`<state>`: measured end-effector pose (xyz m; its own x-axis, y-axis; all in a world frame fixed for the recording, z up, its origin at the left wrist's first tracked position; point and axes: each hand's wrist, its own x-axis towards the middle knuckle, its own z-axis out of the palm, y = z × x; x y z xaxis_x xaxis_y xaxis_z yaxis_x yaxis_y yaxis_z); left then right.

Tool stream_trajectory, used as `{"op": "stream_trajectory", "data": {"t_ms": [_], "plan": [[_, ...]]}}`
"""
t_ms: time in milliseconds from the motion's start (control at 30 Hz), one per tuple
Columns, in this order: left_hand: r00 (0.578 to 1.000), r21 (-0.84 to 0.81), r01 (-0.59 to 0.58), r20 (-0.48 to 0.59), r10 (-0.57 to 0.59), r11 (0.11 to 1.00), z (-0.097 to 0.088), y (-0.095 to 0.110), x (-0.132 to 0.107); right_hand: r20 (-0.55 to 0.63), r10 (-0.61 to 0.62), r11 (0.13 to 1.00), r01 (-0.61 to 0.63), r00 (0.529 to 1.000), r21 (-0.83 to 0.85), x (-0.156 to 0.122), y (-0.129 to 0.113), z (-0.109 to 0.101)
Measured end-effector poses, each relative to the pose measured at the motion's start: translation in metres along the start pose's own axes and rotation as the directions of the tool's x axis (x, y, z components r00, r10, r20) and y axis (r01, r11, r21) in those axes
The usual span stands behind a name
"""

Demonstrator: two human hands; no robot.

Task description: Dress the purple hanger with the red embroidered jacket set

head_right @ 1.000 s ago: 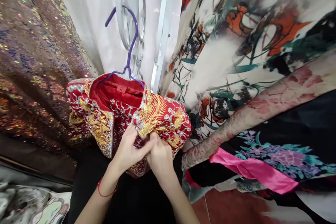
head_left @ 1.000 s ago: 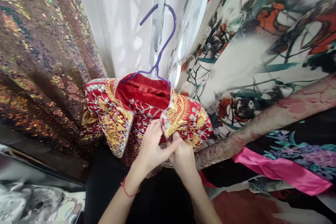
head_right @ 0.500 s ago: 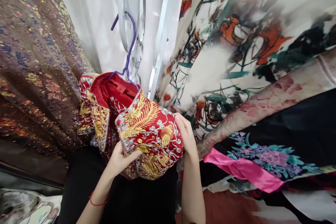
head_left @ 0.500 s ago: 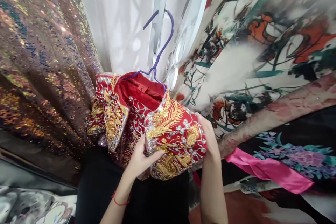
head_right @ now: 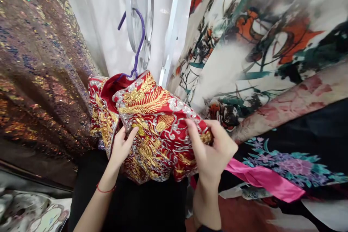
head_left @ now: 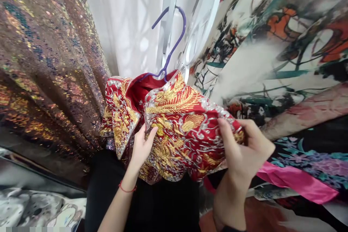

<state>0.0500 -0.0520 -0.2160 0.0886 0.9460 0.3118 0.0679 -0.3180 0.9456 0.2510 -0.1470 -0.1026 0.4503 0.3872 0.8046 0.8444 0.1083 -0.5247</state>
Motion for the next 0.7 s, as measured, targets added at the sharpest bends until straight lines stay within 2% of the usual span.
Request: {"op": "stream_trajectory", "data": {"t_ms": [67,133,167,233,333,400,533,633,700], "plan": [[0.996,0.006,0.054,-0.077,-0.053,0.999,0.003,-0.017,-0.001,0.061,-0.023,0.997,0.028,0.998,-0.073,-0.018,0.006,0.001],[0.986,0.003,0.103,-0.129,-0.102,0.995,0.005,-0.039,-0.007,0.122,0.015,0.996,-0.004,0.992,-0.086,-0.036,0.018,0.003],[0.983,-0.005,0.125,-0.135,-0.124,0.992,0.005,-0.05,-0.011,0.142,0.047,0.996,-0.035,0.989,-0.084,-0.044,0.026,0.005],[0.983,-0.034,0.171,-0.069,-0.173,0.985,0.006,-0.071,-0.024,0.146,0.11,0.992,-0.098,0.983,-0.084,-0.057,0.041,0.008],[0.966,-0.087,0.248,0.096,-0.239,0.965,0.007,-0.098,-0.047,0.06,0.132,0.987,-0.126,0.989,-0.104,-0.072,0.056,0.015],[0.95,-0.105,0.296,0.135,-0.281,0.949,0.007,-0.112,-0.062,-0.027,0.08,0.988,-0.083,0.996,-0.133,-0.078,0.061,0.02],[0.941,-0.13,0.337,0.03,-0.336,0.933,-0.001,-0.13,-0.067,-0.19,-0.046,0.976,0.004,0.981,-0.216,-0.077,0.059,0.022],[0.935,-0.157,0.336,-0.065,-0.349,0.929,-0.009,-0.136,-0.05,-0.308,-0.037,0.967,-0.044,0.951,-0.251,-0.073,0.052,0.02],[0.932,-0.152,0.333,-0.099,-0.35,0.931,-0.01,-0.141,-0.034,-0.318,-0.008,0.972,-0.068,0.948,-0.227,-0.073,0.053,0.023]]}}
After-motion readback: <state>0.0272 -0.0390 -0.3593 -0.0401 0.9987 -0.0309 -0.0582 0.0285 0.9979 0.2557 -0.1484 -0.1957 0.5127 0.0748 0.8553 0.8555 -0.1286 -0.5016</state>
